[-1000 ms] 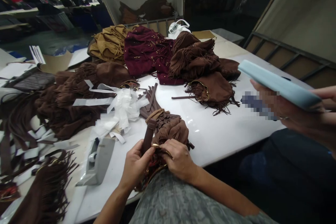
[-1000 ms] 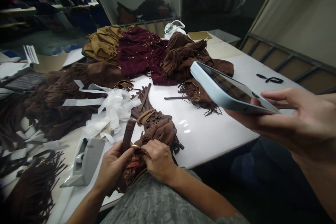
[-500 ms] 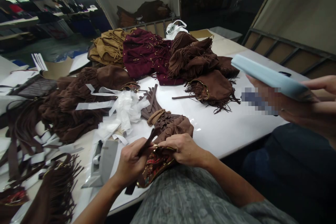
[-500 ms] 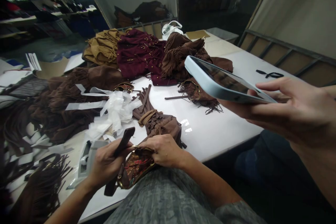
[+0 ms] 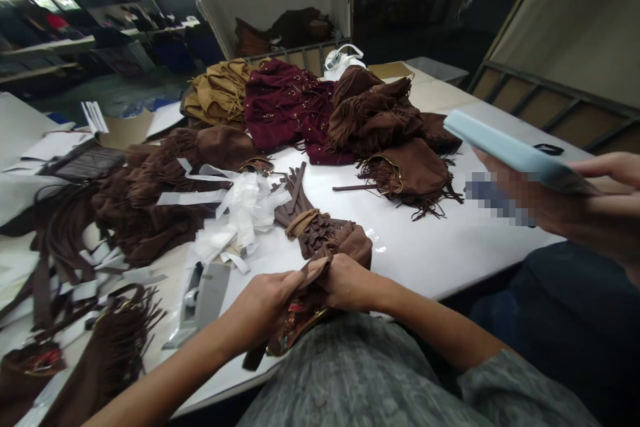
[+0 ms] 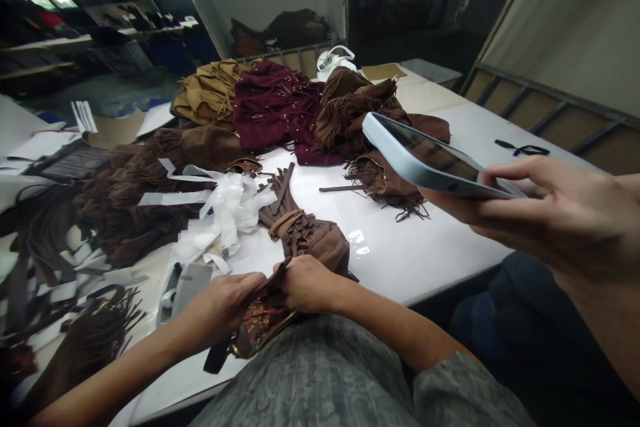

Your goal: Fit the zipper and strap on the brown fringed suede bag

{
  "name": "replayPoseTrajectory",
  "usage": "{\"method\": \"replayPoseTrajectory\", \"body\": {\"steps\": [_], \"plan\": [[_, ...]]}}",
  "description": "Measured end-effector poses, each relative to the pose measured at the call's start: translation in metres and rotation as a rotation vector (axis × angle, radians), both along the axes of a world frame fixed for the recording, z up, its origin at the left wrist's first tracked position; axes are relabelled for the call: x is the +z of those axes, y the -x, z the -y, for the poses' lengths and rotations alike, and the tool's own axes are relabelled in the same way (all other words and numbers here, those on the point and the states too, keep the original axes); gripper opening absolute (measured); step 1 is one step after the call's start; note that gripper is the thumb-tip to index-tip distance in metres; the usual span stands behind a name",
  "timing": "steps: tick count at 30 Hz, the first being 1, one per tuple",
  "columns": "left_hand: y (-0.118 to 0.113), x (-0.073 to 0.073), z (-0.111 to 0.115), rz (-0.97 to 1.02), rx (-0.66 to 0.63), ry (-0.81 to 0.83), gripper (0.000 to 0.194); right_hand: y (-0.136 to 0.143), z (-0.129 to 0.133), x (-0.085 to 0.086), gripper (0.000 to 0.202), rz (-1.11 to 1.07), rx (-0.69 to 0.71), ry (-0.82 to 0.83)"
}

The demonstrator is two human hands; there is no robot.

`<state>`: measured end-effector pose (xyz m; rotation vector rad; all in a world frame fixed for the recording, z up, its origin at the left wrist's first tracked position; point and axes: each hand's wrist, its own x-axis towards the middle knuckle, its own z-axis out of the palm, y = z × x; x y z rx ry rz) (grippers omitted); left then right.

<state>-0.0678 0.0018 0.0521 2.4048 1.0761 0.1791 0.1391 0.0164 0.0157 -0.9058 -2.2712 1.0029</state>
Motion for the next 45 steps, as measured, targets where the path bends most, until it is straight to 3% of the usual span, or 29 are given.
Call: {"method": "replayPoseTrajectory", "body": {"steps": [4,8,15,17,22,30,33,36,38,41,43,45], "plan": [[-0.002,-0.002,-0.006,0.171,0.085,-0.240,0.022,0.001,-0.003,0.003,0.026,-0.229,-0.027,0.201],[-0.013,-0.007,-0.011,0.382,0.283,-0.268,0.019,0.006,0.003,-0.001,0.040,-0.416,-0.072,0.384],[-0.031,-0.026,-0.005,0.664,0.725,-0.086,0.021,0.028,0.023,-0.022,0.033,-0.517,-0.360,0.228],[-0.031,-0.031,-0.001,0.717,0.774,-0.019,0.021,0.028,0.026,-0.027,0.029,-0.496,-0.400,0.191],[-0.018,-0.023,0.004,0.671,0.607,0.200,0.015,0.008,0.023,-0.023,0.026,-0.477,-0.302,0.236],[-0.011,-0.017,0.005,0.688,0.528,0.140,0.007,-0.015,0.000,-0.005,0.049,-0.445,0.164,0.486],[-0.015,-0.017,0.007,0.746,0.462,0.124,0.005,-0.015,-0.003,-0.007,0.048,-0.438,0.190,0.631],[-0.017,-0.014,0.007,0.789,0.409,0.107,0.007,-0.010,-0.002,-0.011,0.051,-0.476,0.130,0.710],[-0.016,-0.012,0.006,0.792,0.413,0.073,0.008,-0.008,-0.002,-0.010,0.059,-0.503,0.002,0.641],[-0.014,-0.006,0.005,0.748,0.380,0.025,0.011,-0.012,-0.008,0.000,0.068,-0.481,-0.218,0.323],[-0.014,0.000,0.004,0.716,0.320,0.000,0.015,-0.018,-0.014,0.009,0.066,-0.433,-0.170,0.172],[-0.015,0.006,0.004,0.697,0.263,-0.015,0.018,-0.023,-0.021,0.016,0.057,-0.410,0.056,0.243]]}}
